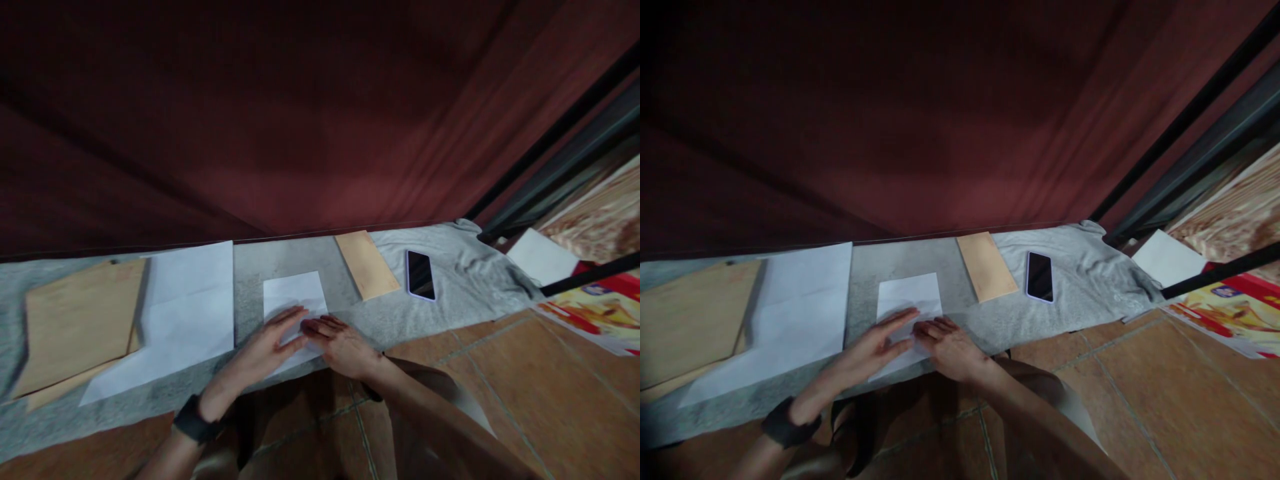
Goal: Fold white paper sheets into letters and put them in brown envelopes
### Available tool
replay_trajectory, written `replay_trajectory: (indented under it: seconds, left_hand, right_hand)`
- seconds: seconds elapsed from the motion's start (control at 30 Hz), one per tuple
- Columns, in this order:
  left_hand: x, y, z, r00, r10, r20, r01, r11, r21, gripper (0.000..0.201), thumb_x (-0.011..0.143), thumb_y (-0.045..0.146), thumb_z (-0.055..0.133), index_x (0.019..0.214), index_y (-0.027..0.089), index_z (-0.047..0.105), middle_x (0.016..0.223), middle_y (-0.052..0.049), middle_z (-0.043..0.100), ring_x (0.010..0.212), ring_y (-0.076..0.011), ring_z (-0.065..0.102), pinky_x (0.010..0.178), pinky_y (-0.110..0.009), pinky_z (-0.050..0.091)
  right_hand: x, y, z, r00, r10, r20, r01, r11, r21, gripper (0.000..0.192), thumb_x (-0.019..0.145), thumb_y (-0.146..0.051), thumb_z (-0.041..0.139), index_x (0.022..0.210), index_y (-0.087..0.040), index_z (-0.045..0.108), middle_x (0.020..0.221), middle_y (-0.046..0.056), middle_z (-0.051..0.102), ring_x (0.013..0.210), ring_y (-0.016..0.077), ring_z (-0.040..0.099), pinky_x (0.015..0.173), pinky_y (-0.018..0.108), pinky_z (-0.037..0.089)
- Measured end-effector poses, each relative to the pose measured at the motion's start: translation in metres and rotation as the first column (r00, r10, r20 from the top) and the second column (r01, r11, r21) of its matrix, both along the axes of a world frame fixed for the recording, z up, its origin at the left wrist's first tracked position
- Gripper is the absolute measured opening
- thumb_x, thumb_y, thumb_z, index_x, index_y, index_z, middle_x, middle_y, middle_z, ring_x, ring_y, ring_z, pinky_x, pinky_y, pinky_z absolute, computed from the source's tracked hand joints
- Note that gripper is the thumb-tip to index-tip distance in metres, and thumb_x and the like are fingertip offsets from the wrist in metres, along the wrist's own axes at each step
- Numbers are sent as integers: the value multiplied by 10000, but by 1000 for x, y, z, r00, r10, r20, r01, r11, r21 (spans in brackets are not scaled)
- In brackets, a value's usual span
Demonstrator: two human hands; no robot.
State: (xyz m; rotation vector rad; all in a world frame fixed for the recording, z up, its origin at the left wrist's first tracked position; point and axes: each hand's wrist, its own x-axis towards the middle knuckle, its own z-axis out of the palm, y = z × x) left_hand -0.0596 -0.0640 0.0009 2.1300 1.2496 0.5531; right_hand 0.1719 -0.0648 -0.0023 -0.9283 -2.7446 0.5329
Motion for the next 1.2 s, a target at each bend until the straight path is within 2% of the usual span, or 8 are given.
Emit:
replay_trajectory:
  seconds: [0.1,0.17,0.3,0.47,0.63,0.87,1.03,1.2]
  left_hand:
    - [7,-30,-2,983,-89,-162,112,985,134,743,879,389,669,1547,282,362,1600,-87,412,1460,-266,413,1207,-508,361]
    - [8,-42,-8,963,-78,-257,134,969,207,780,883,309,658,1573,275,297,1612,-96,386,1473,-265,391,1223,-523,331]
    - [-6,-44,-20,937,-26,-349,115,965,236,695,893,249,625,1541,253,373,1606,-103,396,1468,-257,399,1215,-490,358]
    - [-36,-35,-22,944,-6,-331,71,981,182,670,860,131,603,1498,275,455,1602,-74,410,1468,-240,400,1215,-478,361]
    - [-53,-29,-13,962,-90,-259,122,986,112,683,849,127,629,1479,345,478,1597,-25,418,1461,-224,413,1205,-454,380]
    - [-50,-25,-10,967,-113,-229,143,983,118,601,866,87,576,1399,365,573,1545,1,493,1441,-216,443,1203,-470,376]
    - [-46,-22,-8,977,-55,-208,86,985,146,741,800,-40,446,1433,334,536,1557,12,478,1431,-170,452,1199,-417,388]
    - [-43,-21,-11,957,-118,-265,155,980,125,834,723,-91,443,1416,362,547,1550,30,486,1434,-165,447,1222,-440,348]
  right_hand:
    - [12,4,-3,997,13,-75,-19,997,-78,636,841,-82,637,1451,-201,502,1520,97,512,1434,211,432,1232,382,292]
    - [19,5,-6,996,-5,-90,-5,995,-105,693,817,-70,656,1470,-230,488,1546,85,486,1448,212,416,1239,406,279]
    - [28,8,-9,997,-37,-74,28,993,-112,680,802,-9,617,1435,-247,545,1547,62,488,1439,200,433,1239,403,287]
    - [31,13,-11,995,-75,-69,72,997,-39,666,820,34,560,1425,-243,560,1536,62,502,1407,192,476,1225,404,327]
    - [34,19,-11,995,-75,-67,75,997,8,579,877,-4,554,1398,-252,590,1507,67,536,1363,189,523,1191,409,383]
    - [33,23,-7,997,-72,-38,72,997,-13,562,866,-26,602,1374,-265,617,1496,62,549,1355,197,532,1179,409,393]
    - [34,25,-6,996,-75,-56,76,997,14,562,871,-15,582,1384,-243,609,1485,74,560,1372,199,514,1193,412,372]
    - [37,24,-6,996,-73,-57,73,997,2,595,822,24,587,1358,-232,632,1486,78,558,1372,204,514,1191,406,370]
